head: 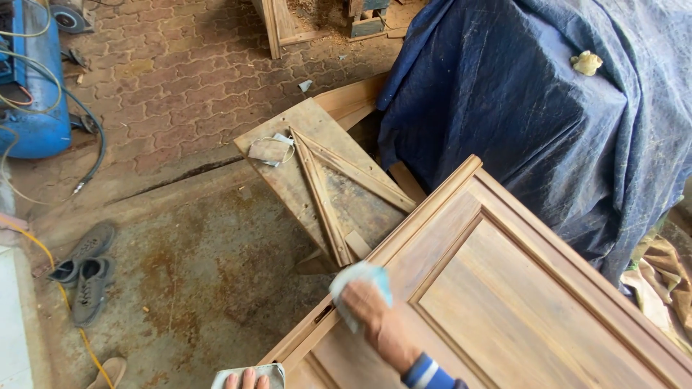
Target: The person is sanding a large wooden door using both manual sandpaper and an orbital electric sander.
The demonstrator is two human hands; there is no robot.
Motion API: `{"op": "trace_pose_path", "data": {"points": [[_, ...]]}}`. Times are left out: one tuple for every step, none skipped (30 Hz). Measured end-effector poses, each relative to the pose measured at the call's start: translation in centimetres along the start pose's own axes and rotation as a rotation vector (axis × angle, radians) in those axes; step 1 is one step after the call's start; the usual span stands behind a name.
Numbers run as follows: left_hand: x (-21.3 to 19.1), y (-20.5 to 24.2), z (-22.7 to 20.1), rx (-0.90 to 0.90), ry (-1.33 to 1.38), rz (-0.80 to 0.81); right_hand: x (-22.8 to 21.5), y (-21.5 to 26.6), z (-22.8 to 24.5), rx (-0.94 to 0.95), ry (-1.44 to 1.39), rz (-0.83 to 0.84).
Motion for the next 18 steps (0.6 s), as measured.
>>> {"op": "trace_pose_path", "data": {"points": [[0.5, -0.6, -0.6, -0.003, 0.003, 0.000, 1.1, 0.1, -2.2, -0.001, 0.002, 0.004], [0.8, -0.9, -0.9, -0.005, 0.031, 0.026, 2.3, 0.3, -4.2, 0.070, -0.446, 0.051], [1.1, -1.3, -1.3, -0.007, 0.059, 0.053, 3.5, 0.5, -6.1, 0.142, -0.895, 0.097], [1.3, -1.6, -1.5, -0.008, 0.058, 0.055, 4.9, 0.3, -9.1, 0.141, -0.896, 0.098], [1.4, -2.0, -1.8, -0.011, 0.081, 0.080, 6.1, 0.0, -12.2, 0.196, -0.511, -0.029], [1.4, -2.3, -1.6, -0.011, 0.102, 0.107, 7.5, -0.3, -15.0, 0.250, -0.127, -0.153], [1.6, -2.8, -1.7, -0.008, 0.098, 0.112, 8.0, 0.4, -14.0, 0.251, -0.133, -0.154], [2.1, -3.5, -1.8, 0.002, 0.078, 0.090, 8.4, 1.0, -13.3, 0.172, -0.235, -0.236], [2.7, -4.2, -1.9, 0.012, 0.058, 0.069, 8.8, 1.5, -12.5, 0.092, -0.335, -0.316], [3.3, -4.4, -2.3, 0.007, 0.059, 0.069, 7.3, 1.4, -11.2, 0.088, -0.334, -0.313], [3.9, -4.6, -2.7, -0.030, 0.094, 0.050, 5.9, 1.3, -9.8, 0.021, -0.237, -0.196], [4.0, -4.4, -2.9, -0.064, 0.128, 0.039, 4.7, 1.5, -7.8, -0.042, -0.148, -0.079], [3.6, -5.1, -3.1, -0.065, 0.127, 0.046, 5.8, 1.2, -10.9, -0.043, -0.153, -0.075], [3.4, -6.1, -2.9, -0.025, 0.079, 0.017, 7.0, 0.6, -14.1, 0.141, -0.353, -0.080], [3.2, -7.1, -2.8, 0.016, 0.032, -0.012, 8.2, 0.1, -17.3, 0.325, -0.552, -0.081], [3.2, -7.0, -2.9, 0.017, 0.028, -0.009, 9.2, -0.5, -19.0, 0.323, -0.557, -0.082], [3.2, -6.9, -3.0, 0.003, 0.050, 0.002, 10.4, -1.0, -20.7, 0.474, -0.409, 0.019], [3.4, -7.0, -3.0, -0.011, 0.071, 0.011, 11.4, -1.8, -22.6, 0.620, -0.256, 0.118]]}}
Point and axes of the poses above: each hand's wrist, its own y-axis away from the middle knuckle, its own x-axis out of the palm, z = x × y, the point moved 1 cm from there along -y, towards the middle knuckle, and after that the axes turned 11 degrees about y, right-handed, at the moved point
